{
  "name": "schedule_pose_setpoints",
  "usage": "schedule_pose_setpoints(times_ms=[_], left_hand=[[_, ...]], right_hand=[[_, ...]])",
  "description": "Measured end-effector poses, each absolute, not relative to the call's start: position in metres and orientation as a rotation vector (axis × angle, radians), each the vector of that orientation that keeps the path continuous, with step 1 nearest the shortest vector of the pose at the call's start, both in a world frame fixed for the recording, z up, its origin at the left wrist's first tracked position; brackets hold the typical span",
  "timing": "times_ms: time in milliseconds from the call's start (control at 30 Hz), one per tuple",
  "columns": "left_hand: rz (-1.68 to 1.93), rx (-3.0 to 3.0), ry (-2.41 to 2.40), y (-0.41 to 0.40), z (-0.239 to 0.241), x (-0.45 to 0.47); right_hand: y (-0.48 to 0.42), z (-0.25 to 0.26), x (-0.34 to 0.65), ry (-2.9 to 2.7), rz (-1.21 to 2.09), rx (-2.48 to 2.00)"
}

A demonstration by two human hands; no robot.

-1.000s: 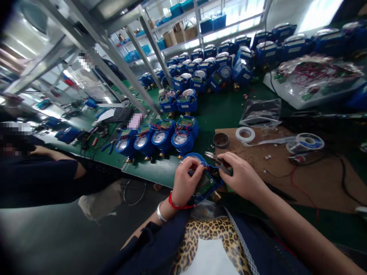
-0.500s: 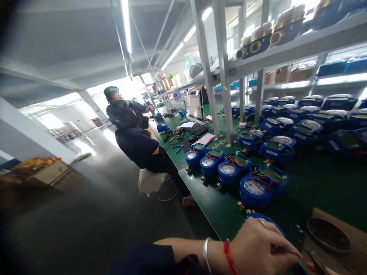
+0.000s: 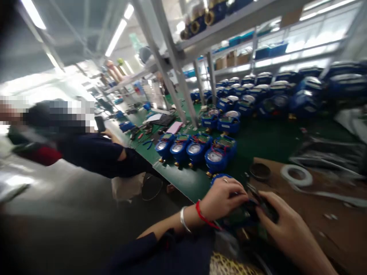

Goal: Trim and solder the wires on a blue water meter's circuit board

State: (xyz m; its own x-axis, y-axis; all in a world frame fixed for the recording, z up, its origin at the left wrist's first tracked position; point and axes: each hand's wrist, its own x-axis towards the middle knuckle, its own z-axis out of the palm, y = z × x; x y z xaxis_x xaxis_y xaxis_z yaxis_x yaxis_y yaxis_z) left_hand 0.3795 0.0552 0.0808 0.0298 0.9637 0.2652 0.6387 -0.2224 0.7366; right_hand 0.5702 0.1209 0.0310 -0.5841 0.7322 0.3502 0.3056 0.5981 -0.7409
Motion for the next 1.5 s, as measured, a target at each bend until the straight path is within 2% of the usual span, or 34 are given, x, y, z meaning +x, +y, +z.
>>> schedule_pose_setpoints(times_ms=[267, 1033, 1367, 1500], left_hand=[[0.979, 1.835, 1.705, 0.064, 0.083, 0.382], [0.932, 1.777, 1.792, 0.063, 0.079, 0.385], [0.917, 1.82, 1.811, 0.062, 0.08, 0.385], [0.886, 1.844, 1.822, 0.061, 0.078, 0.383]], right_hand=[[0.133, 0.062, 0.583, -2.421, 0.833, -0.911], [0.124, 0.054, 0.582, -2.429, 0.879, -1.011], [0.111, 0.047, 0.566, -2.084, 1.021, -1.168], [0.134, 0.059, 0.592, -1.71, 0.706, -1.186]])
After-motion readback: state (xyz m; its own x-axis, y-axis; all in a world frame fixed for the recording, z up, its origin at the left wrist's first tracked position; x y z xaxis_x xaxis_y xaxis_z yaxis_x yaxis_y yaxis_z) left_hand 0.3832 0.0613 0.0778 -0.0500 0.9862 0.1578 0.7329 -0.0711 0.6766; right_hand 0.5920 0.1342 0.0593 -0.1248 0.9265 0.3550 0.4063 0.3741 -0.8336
